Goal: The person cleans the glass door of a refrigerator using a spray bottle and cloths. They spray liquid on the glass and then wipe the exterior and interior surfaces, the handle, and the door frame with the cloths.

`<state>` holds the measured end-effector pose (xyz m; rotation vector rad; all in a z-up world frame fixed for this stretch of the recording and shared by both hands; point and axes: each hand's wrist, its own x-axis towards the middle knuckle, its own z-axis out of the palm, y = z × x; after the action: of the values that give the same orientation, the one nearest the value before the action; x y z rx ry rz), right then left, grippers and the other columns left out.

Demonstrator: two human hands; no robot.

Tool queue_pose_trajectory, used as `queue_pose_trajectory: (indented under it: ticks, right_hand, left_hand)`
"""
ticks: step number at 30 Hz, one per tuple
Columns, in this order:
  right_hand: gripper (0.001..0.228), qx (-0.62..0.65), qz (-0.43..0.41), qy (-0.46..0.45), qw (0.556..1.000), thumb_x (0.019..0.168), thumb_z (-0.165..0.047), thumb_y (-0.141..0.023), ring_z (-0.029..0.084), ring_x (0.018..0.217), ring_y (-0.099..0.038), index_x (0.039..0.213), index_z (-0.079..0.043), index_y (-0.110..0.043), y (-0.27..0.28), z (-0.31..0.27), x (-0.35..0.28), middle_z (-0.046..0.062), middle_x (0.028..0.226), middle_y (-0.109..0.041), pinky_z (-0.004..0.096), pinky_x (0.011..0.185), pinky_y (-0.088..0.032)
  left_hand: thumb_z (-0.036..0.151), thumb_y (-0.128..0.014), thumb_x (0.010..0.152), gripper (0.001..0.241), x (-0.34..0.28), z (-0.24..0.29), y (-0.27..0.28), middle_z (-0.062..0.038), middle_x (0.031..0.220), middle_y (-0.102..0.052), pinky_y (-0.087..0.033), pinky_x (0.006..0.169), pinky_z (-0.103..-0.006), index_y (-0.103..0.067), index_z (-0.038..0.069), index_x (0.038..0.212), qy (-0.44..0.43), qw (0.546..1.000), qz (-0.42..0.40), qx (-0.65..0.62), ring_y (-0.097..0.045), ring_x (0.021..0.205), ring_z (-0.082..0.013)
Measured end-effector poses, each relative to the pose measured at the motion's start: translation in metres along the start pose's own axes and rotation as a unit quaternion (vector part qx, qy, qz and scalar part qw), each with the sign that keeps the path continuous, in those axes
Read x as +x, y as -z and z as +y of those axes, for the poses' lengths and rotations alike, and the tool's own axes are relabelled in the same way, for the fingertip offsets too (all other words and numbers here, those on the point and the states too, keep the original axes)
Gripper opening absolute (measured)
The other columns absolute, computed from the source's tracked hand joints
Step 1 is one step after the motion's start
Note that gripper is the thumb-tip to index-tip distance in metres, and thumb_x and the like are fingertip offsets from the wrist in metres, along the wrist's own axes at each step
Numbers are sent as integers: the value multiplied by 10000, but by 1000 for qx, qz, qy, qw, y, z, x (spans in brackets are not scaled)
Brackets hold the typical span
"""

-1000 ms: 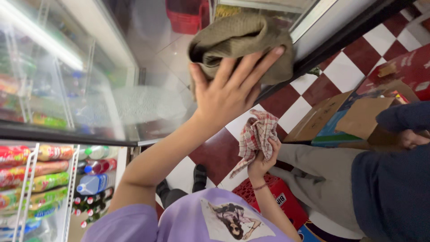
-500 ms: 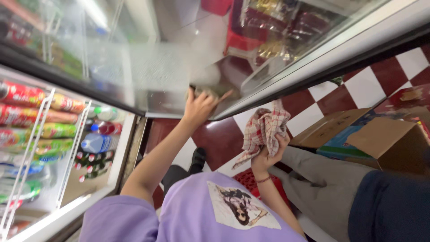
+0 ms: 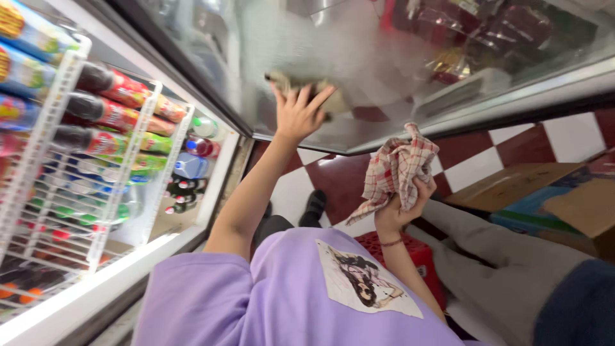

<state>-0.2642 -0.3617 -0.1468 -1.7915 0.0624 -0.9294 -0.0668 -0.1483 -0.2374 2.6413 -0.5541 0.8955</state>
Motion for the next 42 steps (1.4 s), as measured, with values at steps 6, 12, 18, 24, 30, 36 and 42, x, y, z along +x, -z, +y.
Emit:
queue_pose_trajectory:
  ticks: [6,12,18,24,30,36,42]
  right_hand:
    - [228,-75,-16,27,997,1079,-92,-554,305,1381,-513,1304,-63,-532,-48,-28,-34,121,1416,-485,453,1220,-403]
    - [226,-48,-6,-13,999,1092,-105,-608,299,1369,-519,1306,-71,-544,-94,-40,-73,115,1390,-480,450,1216,-415]
    - [240,-28,-10,-11,999,1059,-88,-610,300,1377,-501,1292,-84,-550,-119,-8,-109,134,1427,-478,447,1222,-396]
    - [243,-39,-39,5,998,1045,-57,-619,326,1373,-503,1279,-92,-563,-130,116,-156,141,1432,-474,454,1223,-396]
    - [311,-50,-75,95,991,948,-73,-731,348,1355,-497,1228,-101,-597,-146,278,-205,155,1432,-455,477,1163,-441]
    - [388,-35,-88,213,972,794,-149,-875,341,1229,-557,1104,-122,-643,-176,403,-259,171,1360,-510,448,1057,-484]
    - [374,-28,-68,173,982,779,-95,-793,369,1228,-562,1120,-86,-638,-176,467,-313,204,1378,-520,441,1065,-460]
  left_hand:
    - [424,-708,925,661,-37,-100,3,-8,1209,-603,-211,1130,-817,-504,495,1550,-32,998,-58,8,-536,1108,-279]
    - [519,-603,884,661,85,-120,120,-52,1406,-565,-82,1105,-810,-524,441,1535,-79,990,108,47,-489,1200,-305]
    - [653,-519,1030,560,94,-130,128,-63,1392,-545,-76,1127,-805,-570,352,1499,-74,983,167,23,-481,1321,-353]
    - [556,-355,1044,537,1,-167,22,-110,1404,-585,-97,1171,-738,-594,398,1498,-76,966,228,96,-521,1219,-336]
    - [528,-393,1069,483,-109,-202,-117,-43,1196,-644,-175,1162,-760,-696,414,1427,-107,962,233,98,-572,1006,-247]
    - [573,-464,1040,462,-223,-231,-255,-32,1108,-663,-180,1153,-776,-690,414,1410,-107,965,214,108,-561,938,-238]
    - [462,-619,931,486,-311,-244,-348,7,1026,-637,-175,1170,-770,-662,449,1414,-129,970,167,119,-523,892,-242]
